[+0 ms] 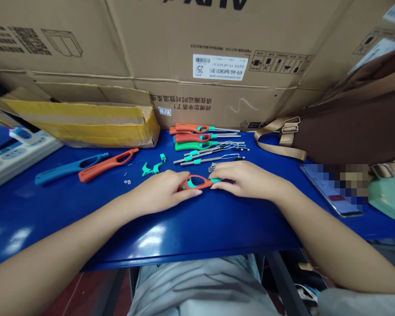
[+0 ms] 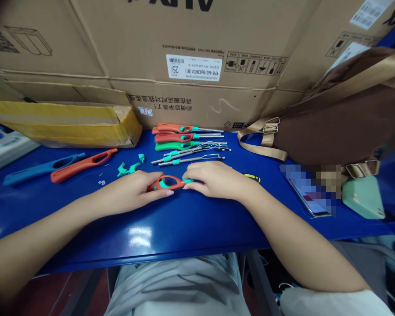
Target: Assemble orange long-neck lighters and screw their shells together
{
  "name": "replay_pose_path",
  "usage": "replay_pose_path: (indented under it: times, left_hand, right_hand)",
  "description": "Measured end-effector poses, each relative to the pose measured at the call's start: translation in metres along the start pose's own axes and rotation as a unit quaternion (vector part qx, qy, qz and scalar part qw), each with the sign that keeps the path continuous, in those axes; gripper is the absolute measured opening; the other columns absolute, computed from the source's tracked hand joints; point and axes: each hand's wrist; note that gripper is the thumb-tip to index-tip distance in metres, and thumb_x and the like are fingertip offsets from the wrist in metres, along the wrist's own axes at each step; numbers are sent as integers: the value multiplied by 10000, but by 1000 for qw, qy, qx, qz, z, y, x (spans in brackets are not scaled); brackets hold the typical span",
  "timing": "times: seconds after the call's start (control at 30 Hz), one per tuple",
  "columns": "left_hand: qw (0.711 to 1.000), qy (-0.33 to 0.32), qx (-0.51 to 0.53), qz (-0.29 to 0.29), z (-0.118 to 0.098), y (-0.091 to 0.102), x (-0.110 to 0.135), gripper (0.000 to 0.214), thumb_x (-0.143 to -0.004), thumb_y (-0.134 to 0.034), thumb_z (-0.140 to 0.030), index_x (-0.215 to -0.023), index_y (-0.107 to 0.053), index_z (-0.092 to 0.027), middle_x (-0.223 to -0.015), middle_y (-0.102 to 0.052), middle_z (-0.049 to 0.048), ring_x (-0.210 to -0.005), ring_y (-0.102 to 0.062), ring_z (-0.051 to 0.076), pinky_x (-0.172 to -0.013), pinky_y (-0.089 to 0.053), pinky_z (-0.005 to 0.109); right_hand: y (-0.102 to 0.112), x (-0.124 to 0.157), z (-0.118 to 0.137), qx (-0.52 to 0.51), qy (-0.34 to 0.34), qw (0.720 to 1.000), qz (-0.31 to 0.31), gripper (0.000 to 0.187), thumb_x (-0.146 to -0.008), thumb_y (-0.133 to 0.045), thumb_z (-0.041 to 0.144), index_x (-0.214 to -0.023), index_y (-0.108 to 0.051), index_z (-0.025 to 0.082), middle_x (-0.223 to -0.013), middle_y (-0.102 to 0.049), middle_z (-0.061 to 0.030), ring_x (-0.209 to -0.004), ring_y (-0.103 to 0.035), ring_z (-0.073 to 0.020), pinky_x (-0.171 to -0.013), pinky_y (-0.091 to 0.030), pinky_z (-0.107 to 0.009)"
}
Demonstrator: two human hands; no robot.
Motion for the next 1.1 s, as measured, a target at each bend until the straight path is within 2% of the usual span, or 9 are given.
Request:
replay_pose_path:
  times: [0.2, 0.43, 0.6, 0.83, 0.97, 1.1]
  left_hand:
    - [999, 0, 45, 0, -3, 0, 1, 432, -986, -476, -602, -880, -570, -195, -672, -582, -13, -568, -525, 154, -538, -310, 263]
    - [998, -2, -66, -13, -6, -5, 1, 442, -999, -434, -621, -864, -515, -207, -707, -607, 23, -603, -557, 194, -552, -277, 287]
    - [992, -3, -125, -23, -11, -6, 4, 432, -1016, -392, -616, -911, -496, -211, -740, -634, 50, -643, -597, 236, -567, -280, 297]
    - [999, 24, -33, 7, -9, -6, 2, 424, -1000, -436, -623, -892, -486, -216, -706, -607, 15, -619, -579, 204, -549, -294, 282]
    - [999, 16, -25, 11, -8, -5, 1, 418, -1003, -438, -615, -906, -499, -213, -723, -622, 16, -630, -589, 201, -553, -316, 276]
    - [995, 9, -99, -18, -9, -6, 1, 411, -1023, -410, -599, -924, -502, -211, -716, -641, 23, -619, -609, 215, -542, -304, 275]
  right_hand:
    - [1, 2, 1, 37, 27, 999, -27, 227, -1020, -559, 311, -1086, -732, 181, -1081, -760, -91, -986, -702, -226, -845, -515, -326]
    - [-5, 1, 5, 50, 35, 998, -1, 271, -1032, -526, 316, -1043, -744, 154, -962, -744, -100, -876, -680, -220, -768, -493, -321]
    - [-5, 0, 7, 39, 52, 998, -16, 257, -1027, -535, 294, -1006, -743, 144, -922, -730, -95, -846, -660, -212, -760, -489, -314]
    - [-8, 2, 8, 101, 89, 989, -53, 288, -1041, -495, 293, -1030, -730, 127, -890, -719, -102, -816, -643, -216, -746, -495, -325]
    - [-11, 1, 7, 110, 79, 990, -42, 294, -1046, -485, 290, -1037, -730, 127, -921, -730, -110, -844, -660, -221, -770, -502, -330]
    - [-8, 0, 8, 99, 44, 994, -21, 296, -1046, -491, 307, -1069, -725, 128, -997, -729, -129, -909, -676, -237, -784, -501, -340]
Point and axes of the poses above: each hand's wrist, its own x-axis away from the middle knuckle, its own y-axis out of the back of the hand, z = x × y
